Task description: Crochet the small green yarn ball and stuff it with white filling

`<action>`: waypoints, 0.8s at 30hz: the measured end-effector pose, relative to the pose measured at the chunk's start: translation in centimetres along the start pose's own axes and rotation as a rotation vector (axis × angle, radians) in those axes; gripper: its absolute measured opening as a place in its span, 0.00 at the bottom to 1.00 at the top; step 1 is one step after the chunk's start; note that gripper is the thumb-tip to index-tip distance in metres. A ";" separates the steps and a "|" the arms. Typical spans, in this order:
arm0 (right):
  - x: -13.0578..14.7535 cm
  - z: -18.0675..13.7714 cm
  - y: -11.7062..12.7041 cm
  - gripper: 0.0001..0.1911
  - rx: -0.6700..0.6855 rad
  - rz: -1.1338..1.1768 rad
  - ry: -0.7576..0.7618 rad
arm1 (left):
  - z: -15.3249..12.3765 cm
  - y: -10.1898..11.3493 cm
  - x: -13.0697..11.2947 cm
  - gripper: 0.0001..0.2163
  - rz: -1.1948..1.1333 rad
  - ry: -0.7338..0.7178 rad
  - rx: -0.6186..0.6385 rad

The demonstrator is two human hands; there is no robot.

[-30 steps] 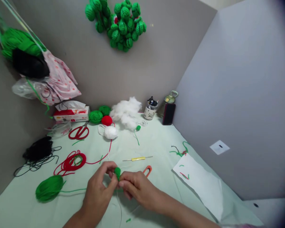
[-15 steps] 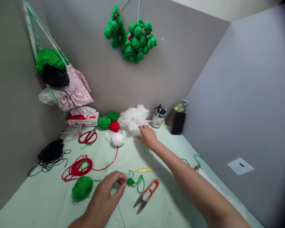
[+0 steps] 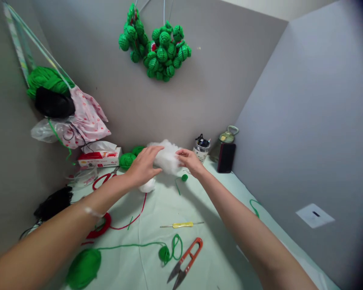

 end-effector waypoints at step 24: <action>4.9 -1.6 4.6 0.17 -0.032 0.446 0.008 | 7.4 -1.8 3.6 0.21 -0.338 0.093 -0.057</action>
Point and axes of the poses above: each hand's wrist, its own z-axis towards the middle knuckle, its own y-axis out of the back of the hand, x = y × z, the point moved 5 cm from there along z, towards the middle knuckle, and after that the axes turned 8 degrees about -x, right-handed, at the moved point
